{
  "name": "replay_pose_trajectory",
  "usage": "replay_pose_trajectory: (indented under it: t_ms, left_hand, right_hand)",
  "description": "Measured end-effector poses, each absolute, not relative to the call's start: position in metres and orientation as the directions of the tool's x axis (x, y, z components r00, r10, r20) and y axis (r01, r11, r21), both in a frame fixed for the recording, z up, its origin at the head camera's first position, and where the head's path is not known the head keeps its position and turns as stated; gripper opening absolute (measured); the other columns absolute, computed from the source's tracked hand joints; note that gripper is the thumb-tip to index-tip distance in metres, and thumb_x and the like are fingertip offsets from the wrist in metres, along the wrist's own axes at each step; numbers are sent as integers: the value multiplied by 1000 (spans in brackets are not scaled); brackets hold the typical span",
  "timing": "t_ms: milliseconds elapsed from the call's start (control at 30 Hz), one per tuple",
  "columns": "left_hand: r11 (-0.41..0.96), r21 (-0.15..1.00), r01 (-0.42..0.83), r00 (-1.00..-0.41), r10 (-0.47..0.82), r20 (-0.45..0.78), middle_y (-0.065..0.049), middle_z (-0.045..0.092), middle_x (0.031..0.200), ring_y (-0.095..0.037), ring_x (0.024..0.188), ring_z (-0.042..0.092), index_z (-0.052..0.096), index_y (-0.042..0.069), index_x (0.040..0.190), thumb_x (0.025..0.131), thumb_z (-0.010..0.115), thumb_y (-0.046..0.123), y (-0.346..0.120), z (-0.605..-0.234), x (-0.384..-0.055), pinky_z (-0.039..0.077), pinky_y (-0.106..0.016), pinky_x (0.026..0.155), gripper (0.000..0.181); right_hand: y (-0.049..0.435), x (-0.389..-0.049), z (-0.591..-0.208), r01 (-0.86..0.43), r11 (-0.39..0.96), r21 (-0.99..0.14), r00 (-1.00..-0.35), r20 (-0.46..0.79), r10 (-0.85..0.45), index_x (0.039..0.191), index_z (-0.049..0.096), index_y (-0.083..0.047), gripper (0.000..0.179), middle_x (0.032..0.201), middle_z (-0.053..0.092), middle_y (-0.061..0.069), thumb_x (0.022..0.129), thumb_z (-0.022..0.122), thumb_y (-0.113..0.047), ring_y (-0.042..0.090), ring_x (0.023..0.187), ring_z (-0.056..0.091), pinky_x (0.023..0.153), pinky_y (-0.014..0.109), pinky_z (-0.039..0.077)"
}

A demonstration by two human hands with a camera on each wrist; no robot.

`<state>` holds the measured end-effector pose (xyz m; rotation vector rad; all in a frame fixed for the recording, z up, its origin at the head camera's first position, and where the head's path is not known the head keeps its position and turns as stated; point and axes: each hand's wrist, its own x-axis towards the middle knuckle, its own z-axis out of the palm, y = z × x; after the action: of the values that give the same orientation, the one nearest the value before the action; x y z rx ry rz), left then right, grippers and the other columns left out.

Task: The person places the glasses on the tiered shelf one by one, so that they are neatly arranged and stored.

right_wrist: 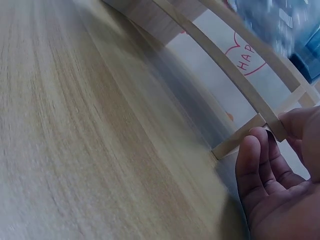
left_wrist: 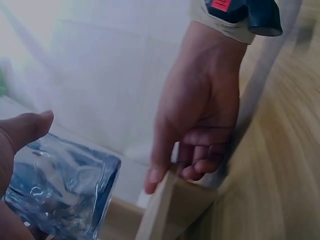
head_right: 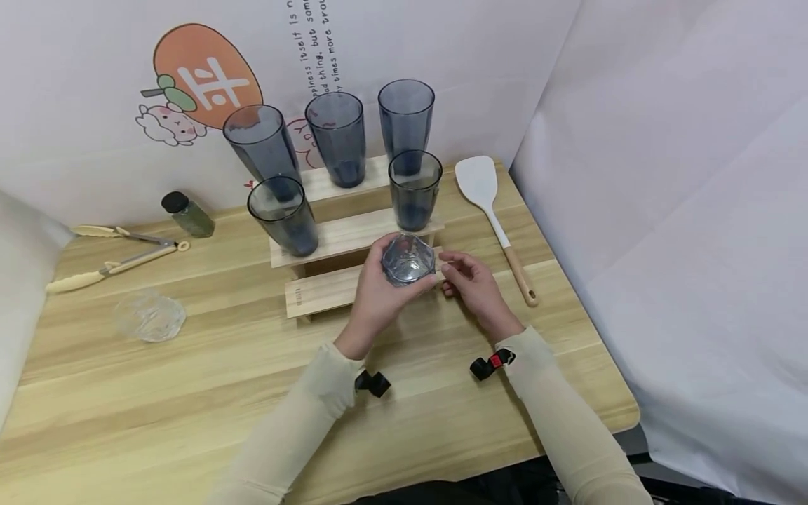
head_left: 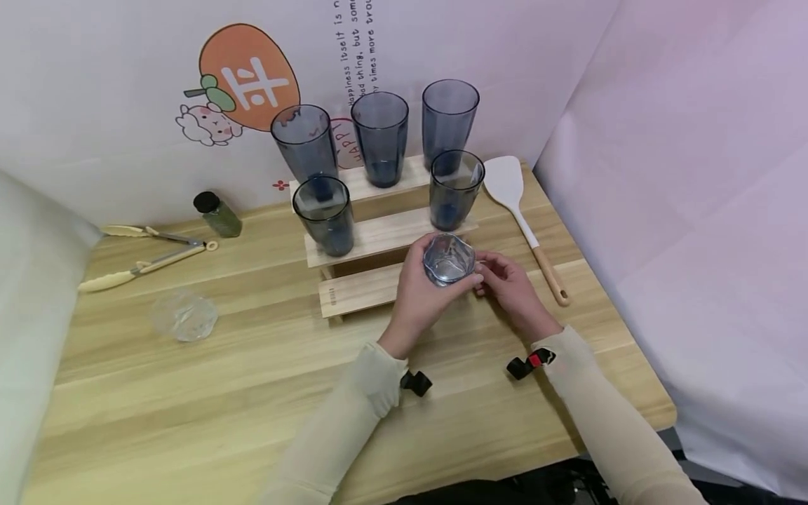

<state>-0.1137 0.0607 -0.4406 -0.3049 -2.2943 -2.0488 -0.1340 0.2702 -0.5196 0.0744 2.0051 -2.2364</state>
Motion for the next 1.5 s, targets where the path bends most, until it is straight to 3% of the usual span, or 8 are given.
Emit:
replay_pose_trajectory:
  t_ms: [367,933,1200,1500]
  left_hand:
    - [231,955,185,-983,39,181,-1,47,139,-17,125,44,43,16,148,75,91,44,88,-458,-124,40,-38,104,91]
    - [281,940,192,-981,34,190,0,49,135,-20,123,45,44,17,145,74,91,45,90,-474,-129,40,-37,101,90]
    - [338,918,207,-978,62,197,-2,43,140,-17,126,39,35,16,151,75,89,50,78,-473,-121,39,-38,104,99]
    - [331,904,269,-963,86,255,-7,43,130,-16,116,43,41,13,145,81,86,42,71,-471,-117,44,-33,98,83]
  right_hand:
    - [271,-137,-525,63,-36,-997,-997,-61,-49,130,60,0,29,109,65,8,103,61,-9,16,81,64,68,28,56]
    - [270,-137,-524,95,13,-995,-993,-96,-68,134,56,4,34,110,64,11,103,61,-10,19,82,68,69,30,58]
    - [270,-138,-523,120,-11,-993,-989,-118,-85,135,56,3,34,109,62,14,103,60,-9,18,83,66,71,31,59]
    - [271,-139,-524,122,-58,-991,-990,-117,-84,129,59,1,28,105,63,13,102,61,-8,20,82,67,72,33,59]
